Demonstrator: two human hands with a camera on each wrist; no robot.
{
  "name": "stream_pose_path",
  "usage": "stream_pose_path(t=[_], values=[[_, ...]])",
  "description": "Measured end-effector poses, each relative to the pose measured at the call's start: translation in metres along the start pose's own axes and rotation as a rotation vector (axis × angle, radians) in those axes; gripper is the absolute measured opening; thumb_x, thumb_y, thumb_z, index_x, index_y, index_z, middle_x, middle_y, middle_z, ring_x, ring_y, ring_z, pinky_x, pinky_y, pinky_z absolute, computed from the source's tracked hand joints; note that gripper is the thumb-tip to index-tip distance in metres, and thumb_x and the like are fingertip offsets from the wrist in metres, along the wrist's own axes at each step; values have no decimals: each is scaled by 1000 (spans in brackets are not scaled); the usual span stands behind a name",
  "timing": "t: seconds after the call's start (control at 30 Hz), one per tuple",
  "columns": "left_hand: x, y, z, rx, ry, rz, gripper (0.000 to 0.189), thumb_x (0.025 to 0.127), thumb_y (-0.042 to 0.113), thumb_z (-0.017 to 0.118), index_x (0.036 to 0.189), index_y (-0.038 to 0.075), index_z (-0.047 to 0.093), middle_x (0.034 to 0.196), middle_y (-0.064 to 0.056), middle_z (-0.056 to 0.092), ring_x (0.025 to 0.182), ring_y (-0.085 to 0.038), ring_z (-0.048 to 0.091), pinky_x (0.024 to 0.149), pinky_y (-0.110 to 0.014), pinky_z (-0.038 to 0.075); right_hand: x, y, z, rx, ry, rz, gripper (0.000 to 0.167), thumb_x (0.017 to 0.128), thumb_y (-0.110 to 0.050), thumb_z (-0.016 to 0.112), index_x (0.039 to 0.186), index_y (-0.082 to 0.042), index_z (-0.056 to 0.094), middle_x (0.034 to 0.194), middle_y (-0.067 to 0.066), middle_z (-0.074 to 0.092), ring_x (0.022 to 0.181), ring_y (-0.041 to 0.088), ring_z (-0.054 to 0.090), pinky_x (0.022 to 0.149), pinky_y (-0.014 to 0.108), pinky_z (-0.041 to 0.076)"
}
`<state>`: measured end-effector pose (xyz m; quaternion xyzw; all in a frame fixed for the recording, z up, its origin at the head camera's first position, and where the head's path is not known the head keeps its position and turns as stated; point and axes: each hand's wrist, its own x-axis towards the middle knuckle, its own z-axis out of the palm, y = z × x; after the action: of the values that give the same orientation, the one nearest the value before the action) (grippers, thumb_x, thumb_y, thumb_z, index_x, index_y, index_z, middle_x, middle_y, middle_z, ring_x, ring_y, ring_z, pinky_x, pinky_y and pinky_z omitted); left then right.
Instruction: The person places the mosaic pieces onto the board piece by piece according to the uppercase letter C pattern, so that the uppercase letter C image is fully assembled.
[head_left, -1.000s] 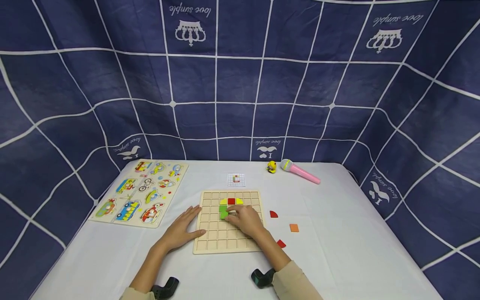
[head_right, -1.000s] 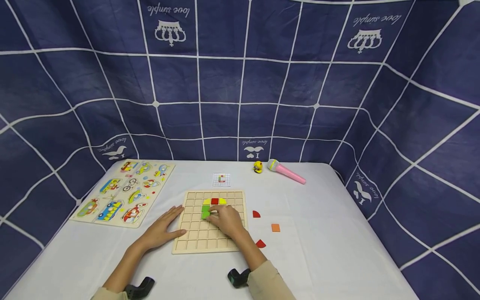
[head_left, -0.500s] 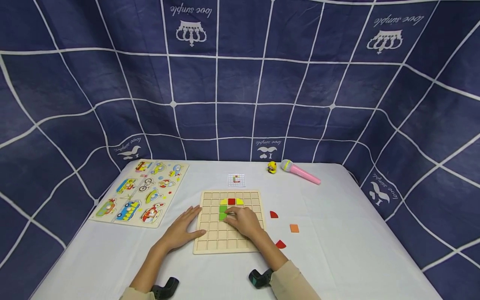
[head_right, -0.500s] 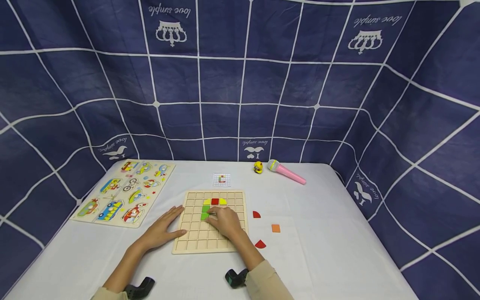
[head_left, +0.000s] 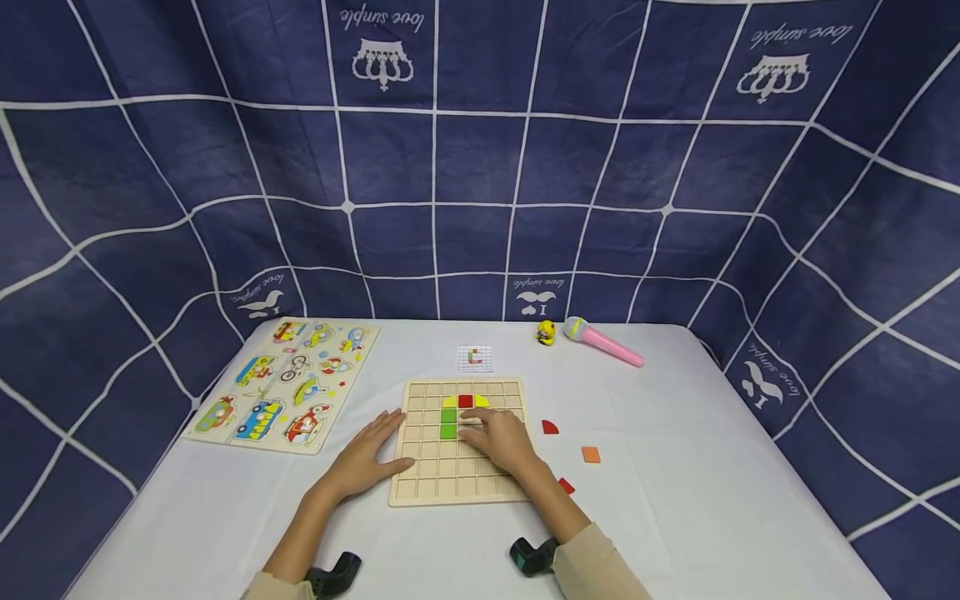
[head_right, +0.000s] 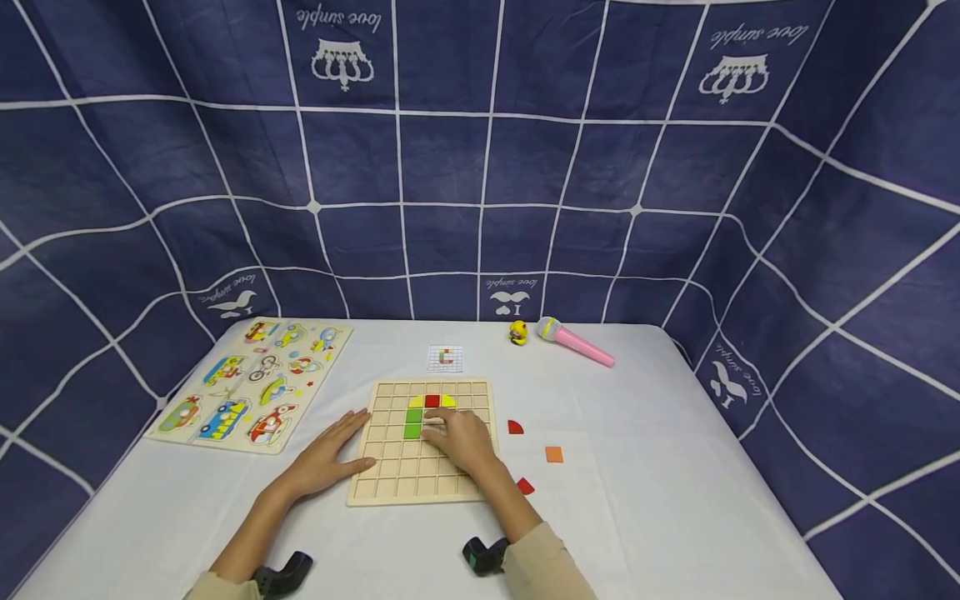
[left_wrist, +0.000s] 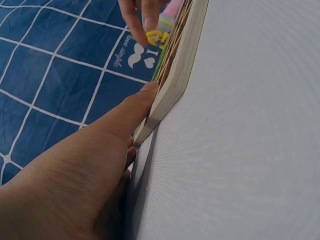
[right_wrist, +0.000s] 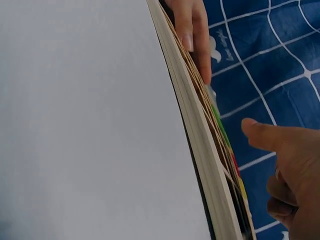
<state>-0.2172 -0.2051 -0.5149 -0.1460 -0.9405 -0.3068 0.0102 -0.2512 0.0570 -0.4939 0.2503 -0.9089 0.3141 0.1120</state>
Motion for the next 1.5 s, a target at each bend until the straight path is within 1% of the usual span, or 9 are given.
stream_pose_path(t=[0.1, 0.2, 0.53, 0.67, 0.8, 0.93, 1.2, 1.3, 1.5], values=[[0, 0, 1, 0, 0, -1, 89, 75, 57, 66, 144, 12, 33, 149, -7, 27, 138, -31, 17, 109, -51, 16, -5, 7, -14, 25, 2, 21, 27, 82, -33, 70, 105, -17, 70, 42, -7, 36, 40, 3, 22, 37, 20, 24], [1, -1, 2, 10, 2, 0, 90, 75, 58, 66, 144, 12, 32, 149, -7, 28, 138, -31, 17, 108, -53, 18, -12, 14, -29, 32, 9, 41, 26, 82, -30, 70, 104, -18, 70, 43, -11, 28, 39, 2, 19, 36, 18, 21], [3, 2, -1, 12, 6, 10, 89, 75, 57, 66, 144, 11, 32, 149, -8, 28, 138, -31, 17, 110, -51, 16, -49, 40, -84, 43, -14, 120, 25, 77, -26, 75, 101, -20, 71, 47, -10, 30, 44, 3, 23, 40, 19, 22], [3, 2, -1, 18, 2, 10, 89, 76, 57, 66, 144, 12, 32, 149, -8, 27, 138, -30, 17, 110, -50, 16, -67, 50, -99, 68, -75, 128, 27, 75, -28, 77, 101, -21, 72, 49, -11, 30, 46, 3, 24, 41, 18, 23], [2, 2, -2, 12, -1, 2, 89, 76, 56, 66, 144, 11, 32, 149, -8, 27, 138, -30, 17, 110, -49, 15, -83, 60, -108, 83, -167, 92, 29, 75, -31, 77, 100, -19, 72, 50, -13, 28, 46, 0, 23, 41, 17, 24], [1, 2, -2, 3, 3, 2, 88, 76, 55, 67, 144, 9, 33, 149, -10, 28, 138, -31, 17, 110, -50, 15, -94, 67, -112, 86, -225, 45, 29, 74, -30, 77, 100, -19, 72, 53, -15, 29, 49, -2, 24, 43, 15, 26], [1, 3, -1, 4, -2, -5, 89, 76, 56, 66, 144, 10, 32, 149, -10, 27, 138, -32, 17, 109, -52, 16, -105, 78, -111, 117, -322, 56, 25, 73, -27, 78, 97, -23, 72, 51, -13, 32, 47, -2, 24, 45, 14, 26], [0, 3, 0, 10, 2, -1, 89, 76, 56, 66, 144, 9, 33, 149, -10, 28, 137, -32, 17, 109, -53, 17, -104, 80, -109, 89, -297, 62, 22, 74, -25, 78, 96, -23, 72, 51, -13, 34, 47, -1, 25, 44, 14, 24], [0, 2, -1, -5, 4, 1, 89, 75, 57, 66, 144, 10, 33, 149, -9, 28, 137, -32, 17, 109, -53, 17, -91, 78, -99, -13, -100, 144, 21, 74, -28, 78, 93, -23, 71, 47, -12, 33, 44, 0, 25, 41, 17, 21]])
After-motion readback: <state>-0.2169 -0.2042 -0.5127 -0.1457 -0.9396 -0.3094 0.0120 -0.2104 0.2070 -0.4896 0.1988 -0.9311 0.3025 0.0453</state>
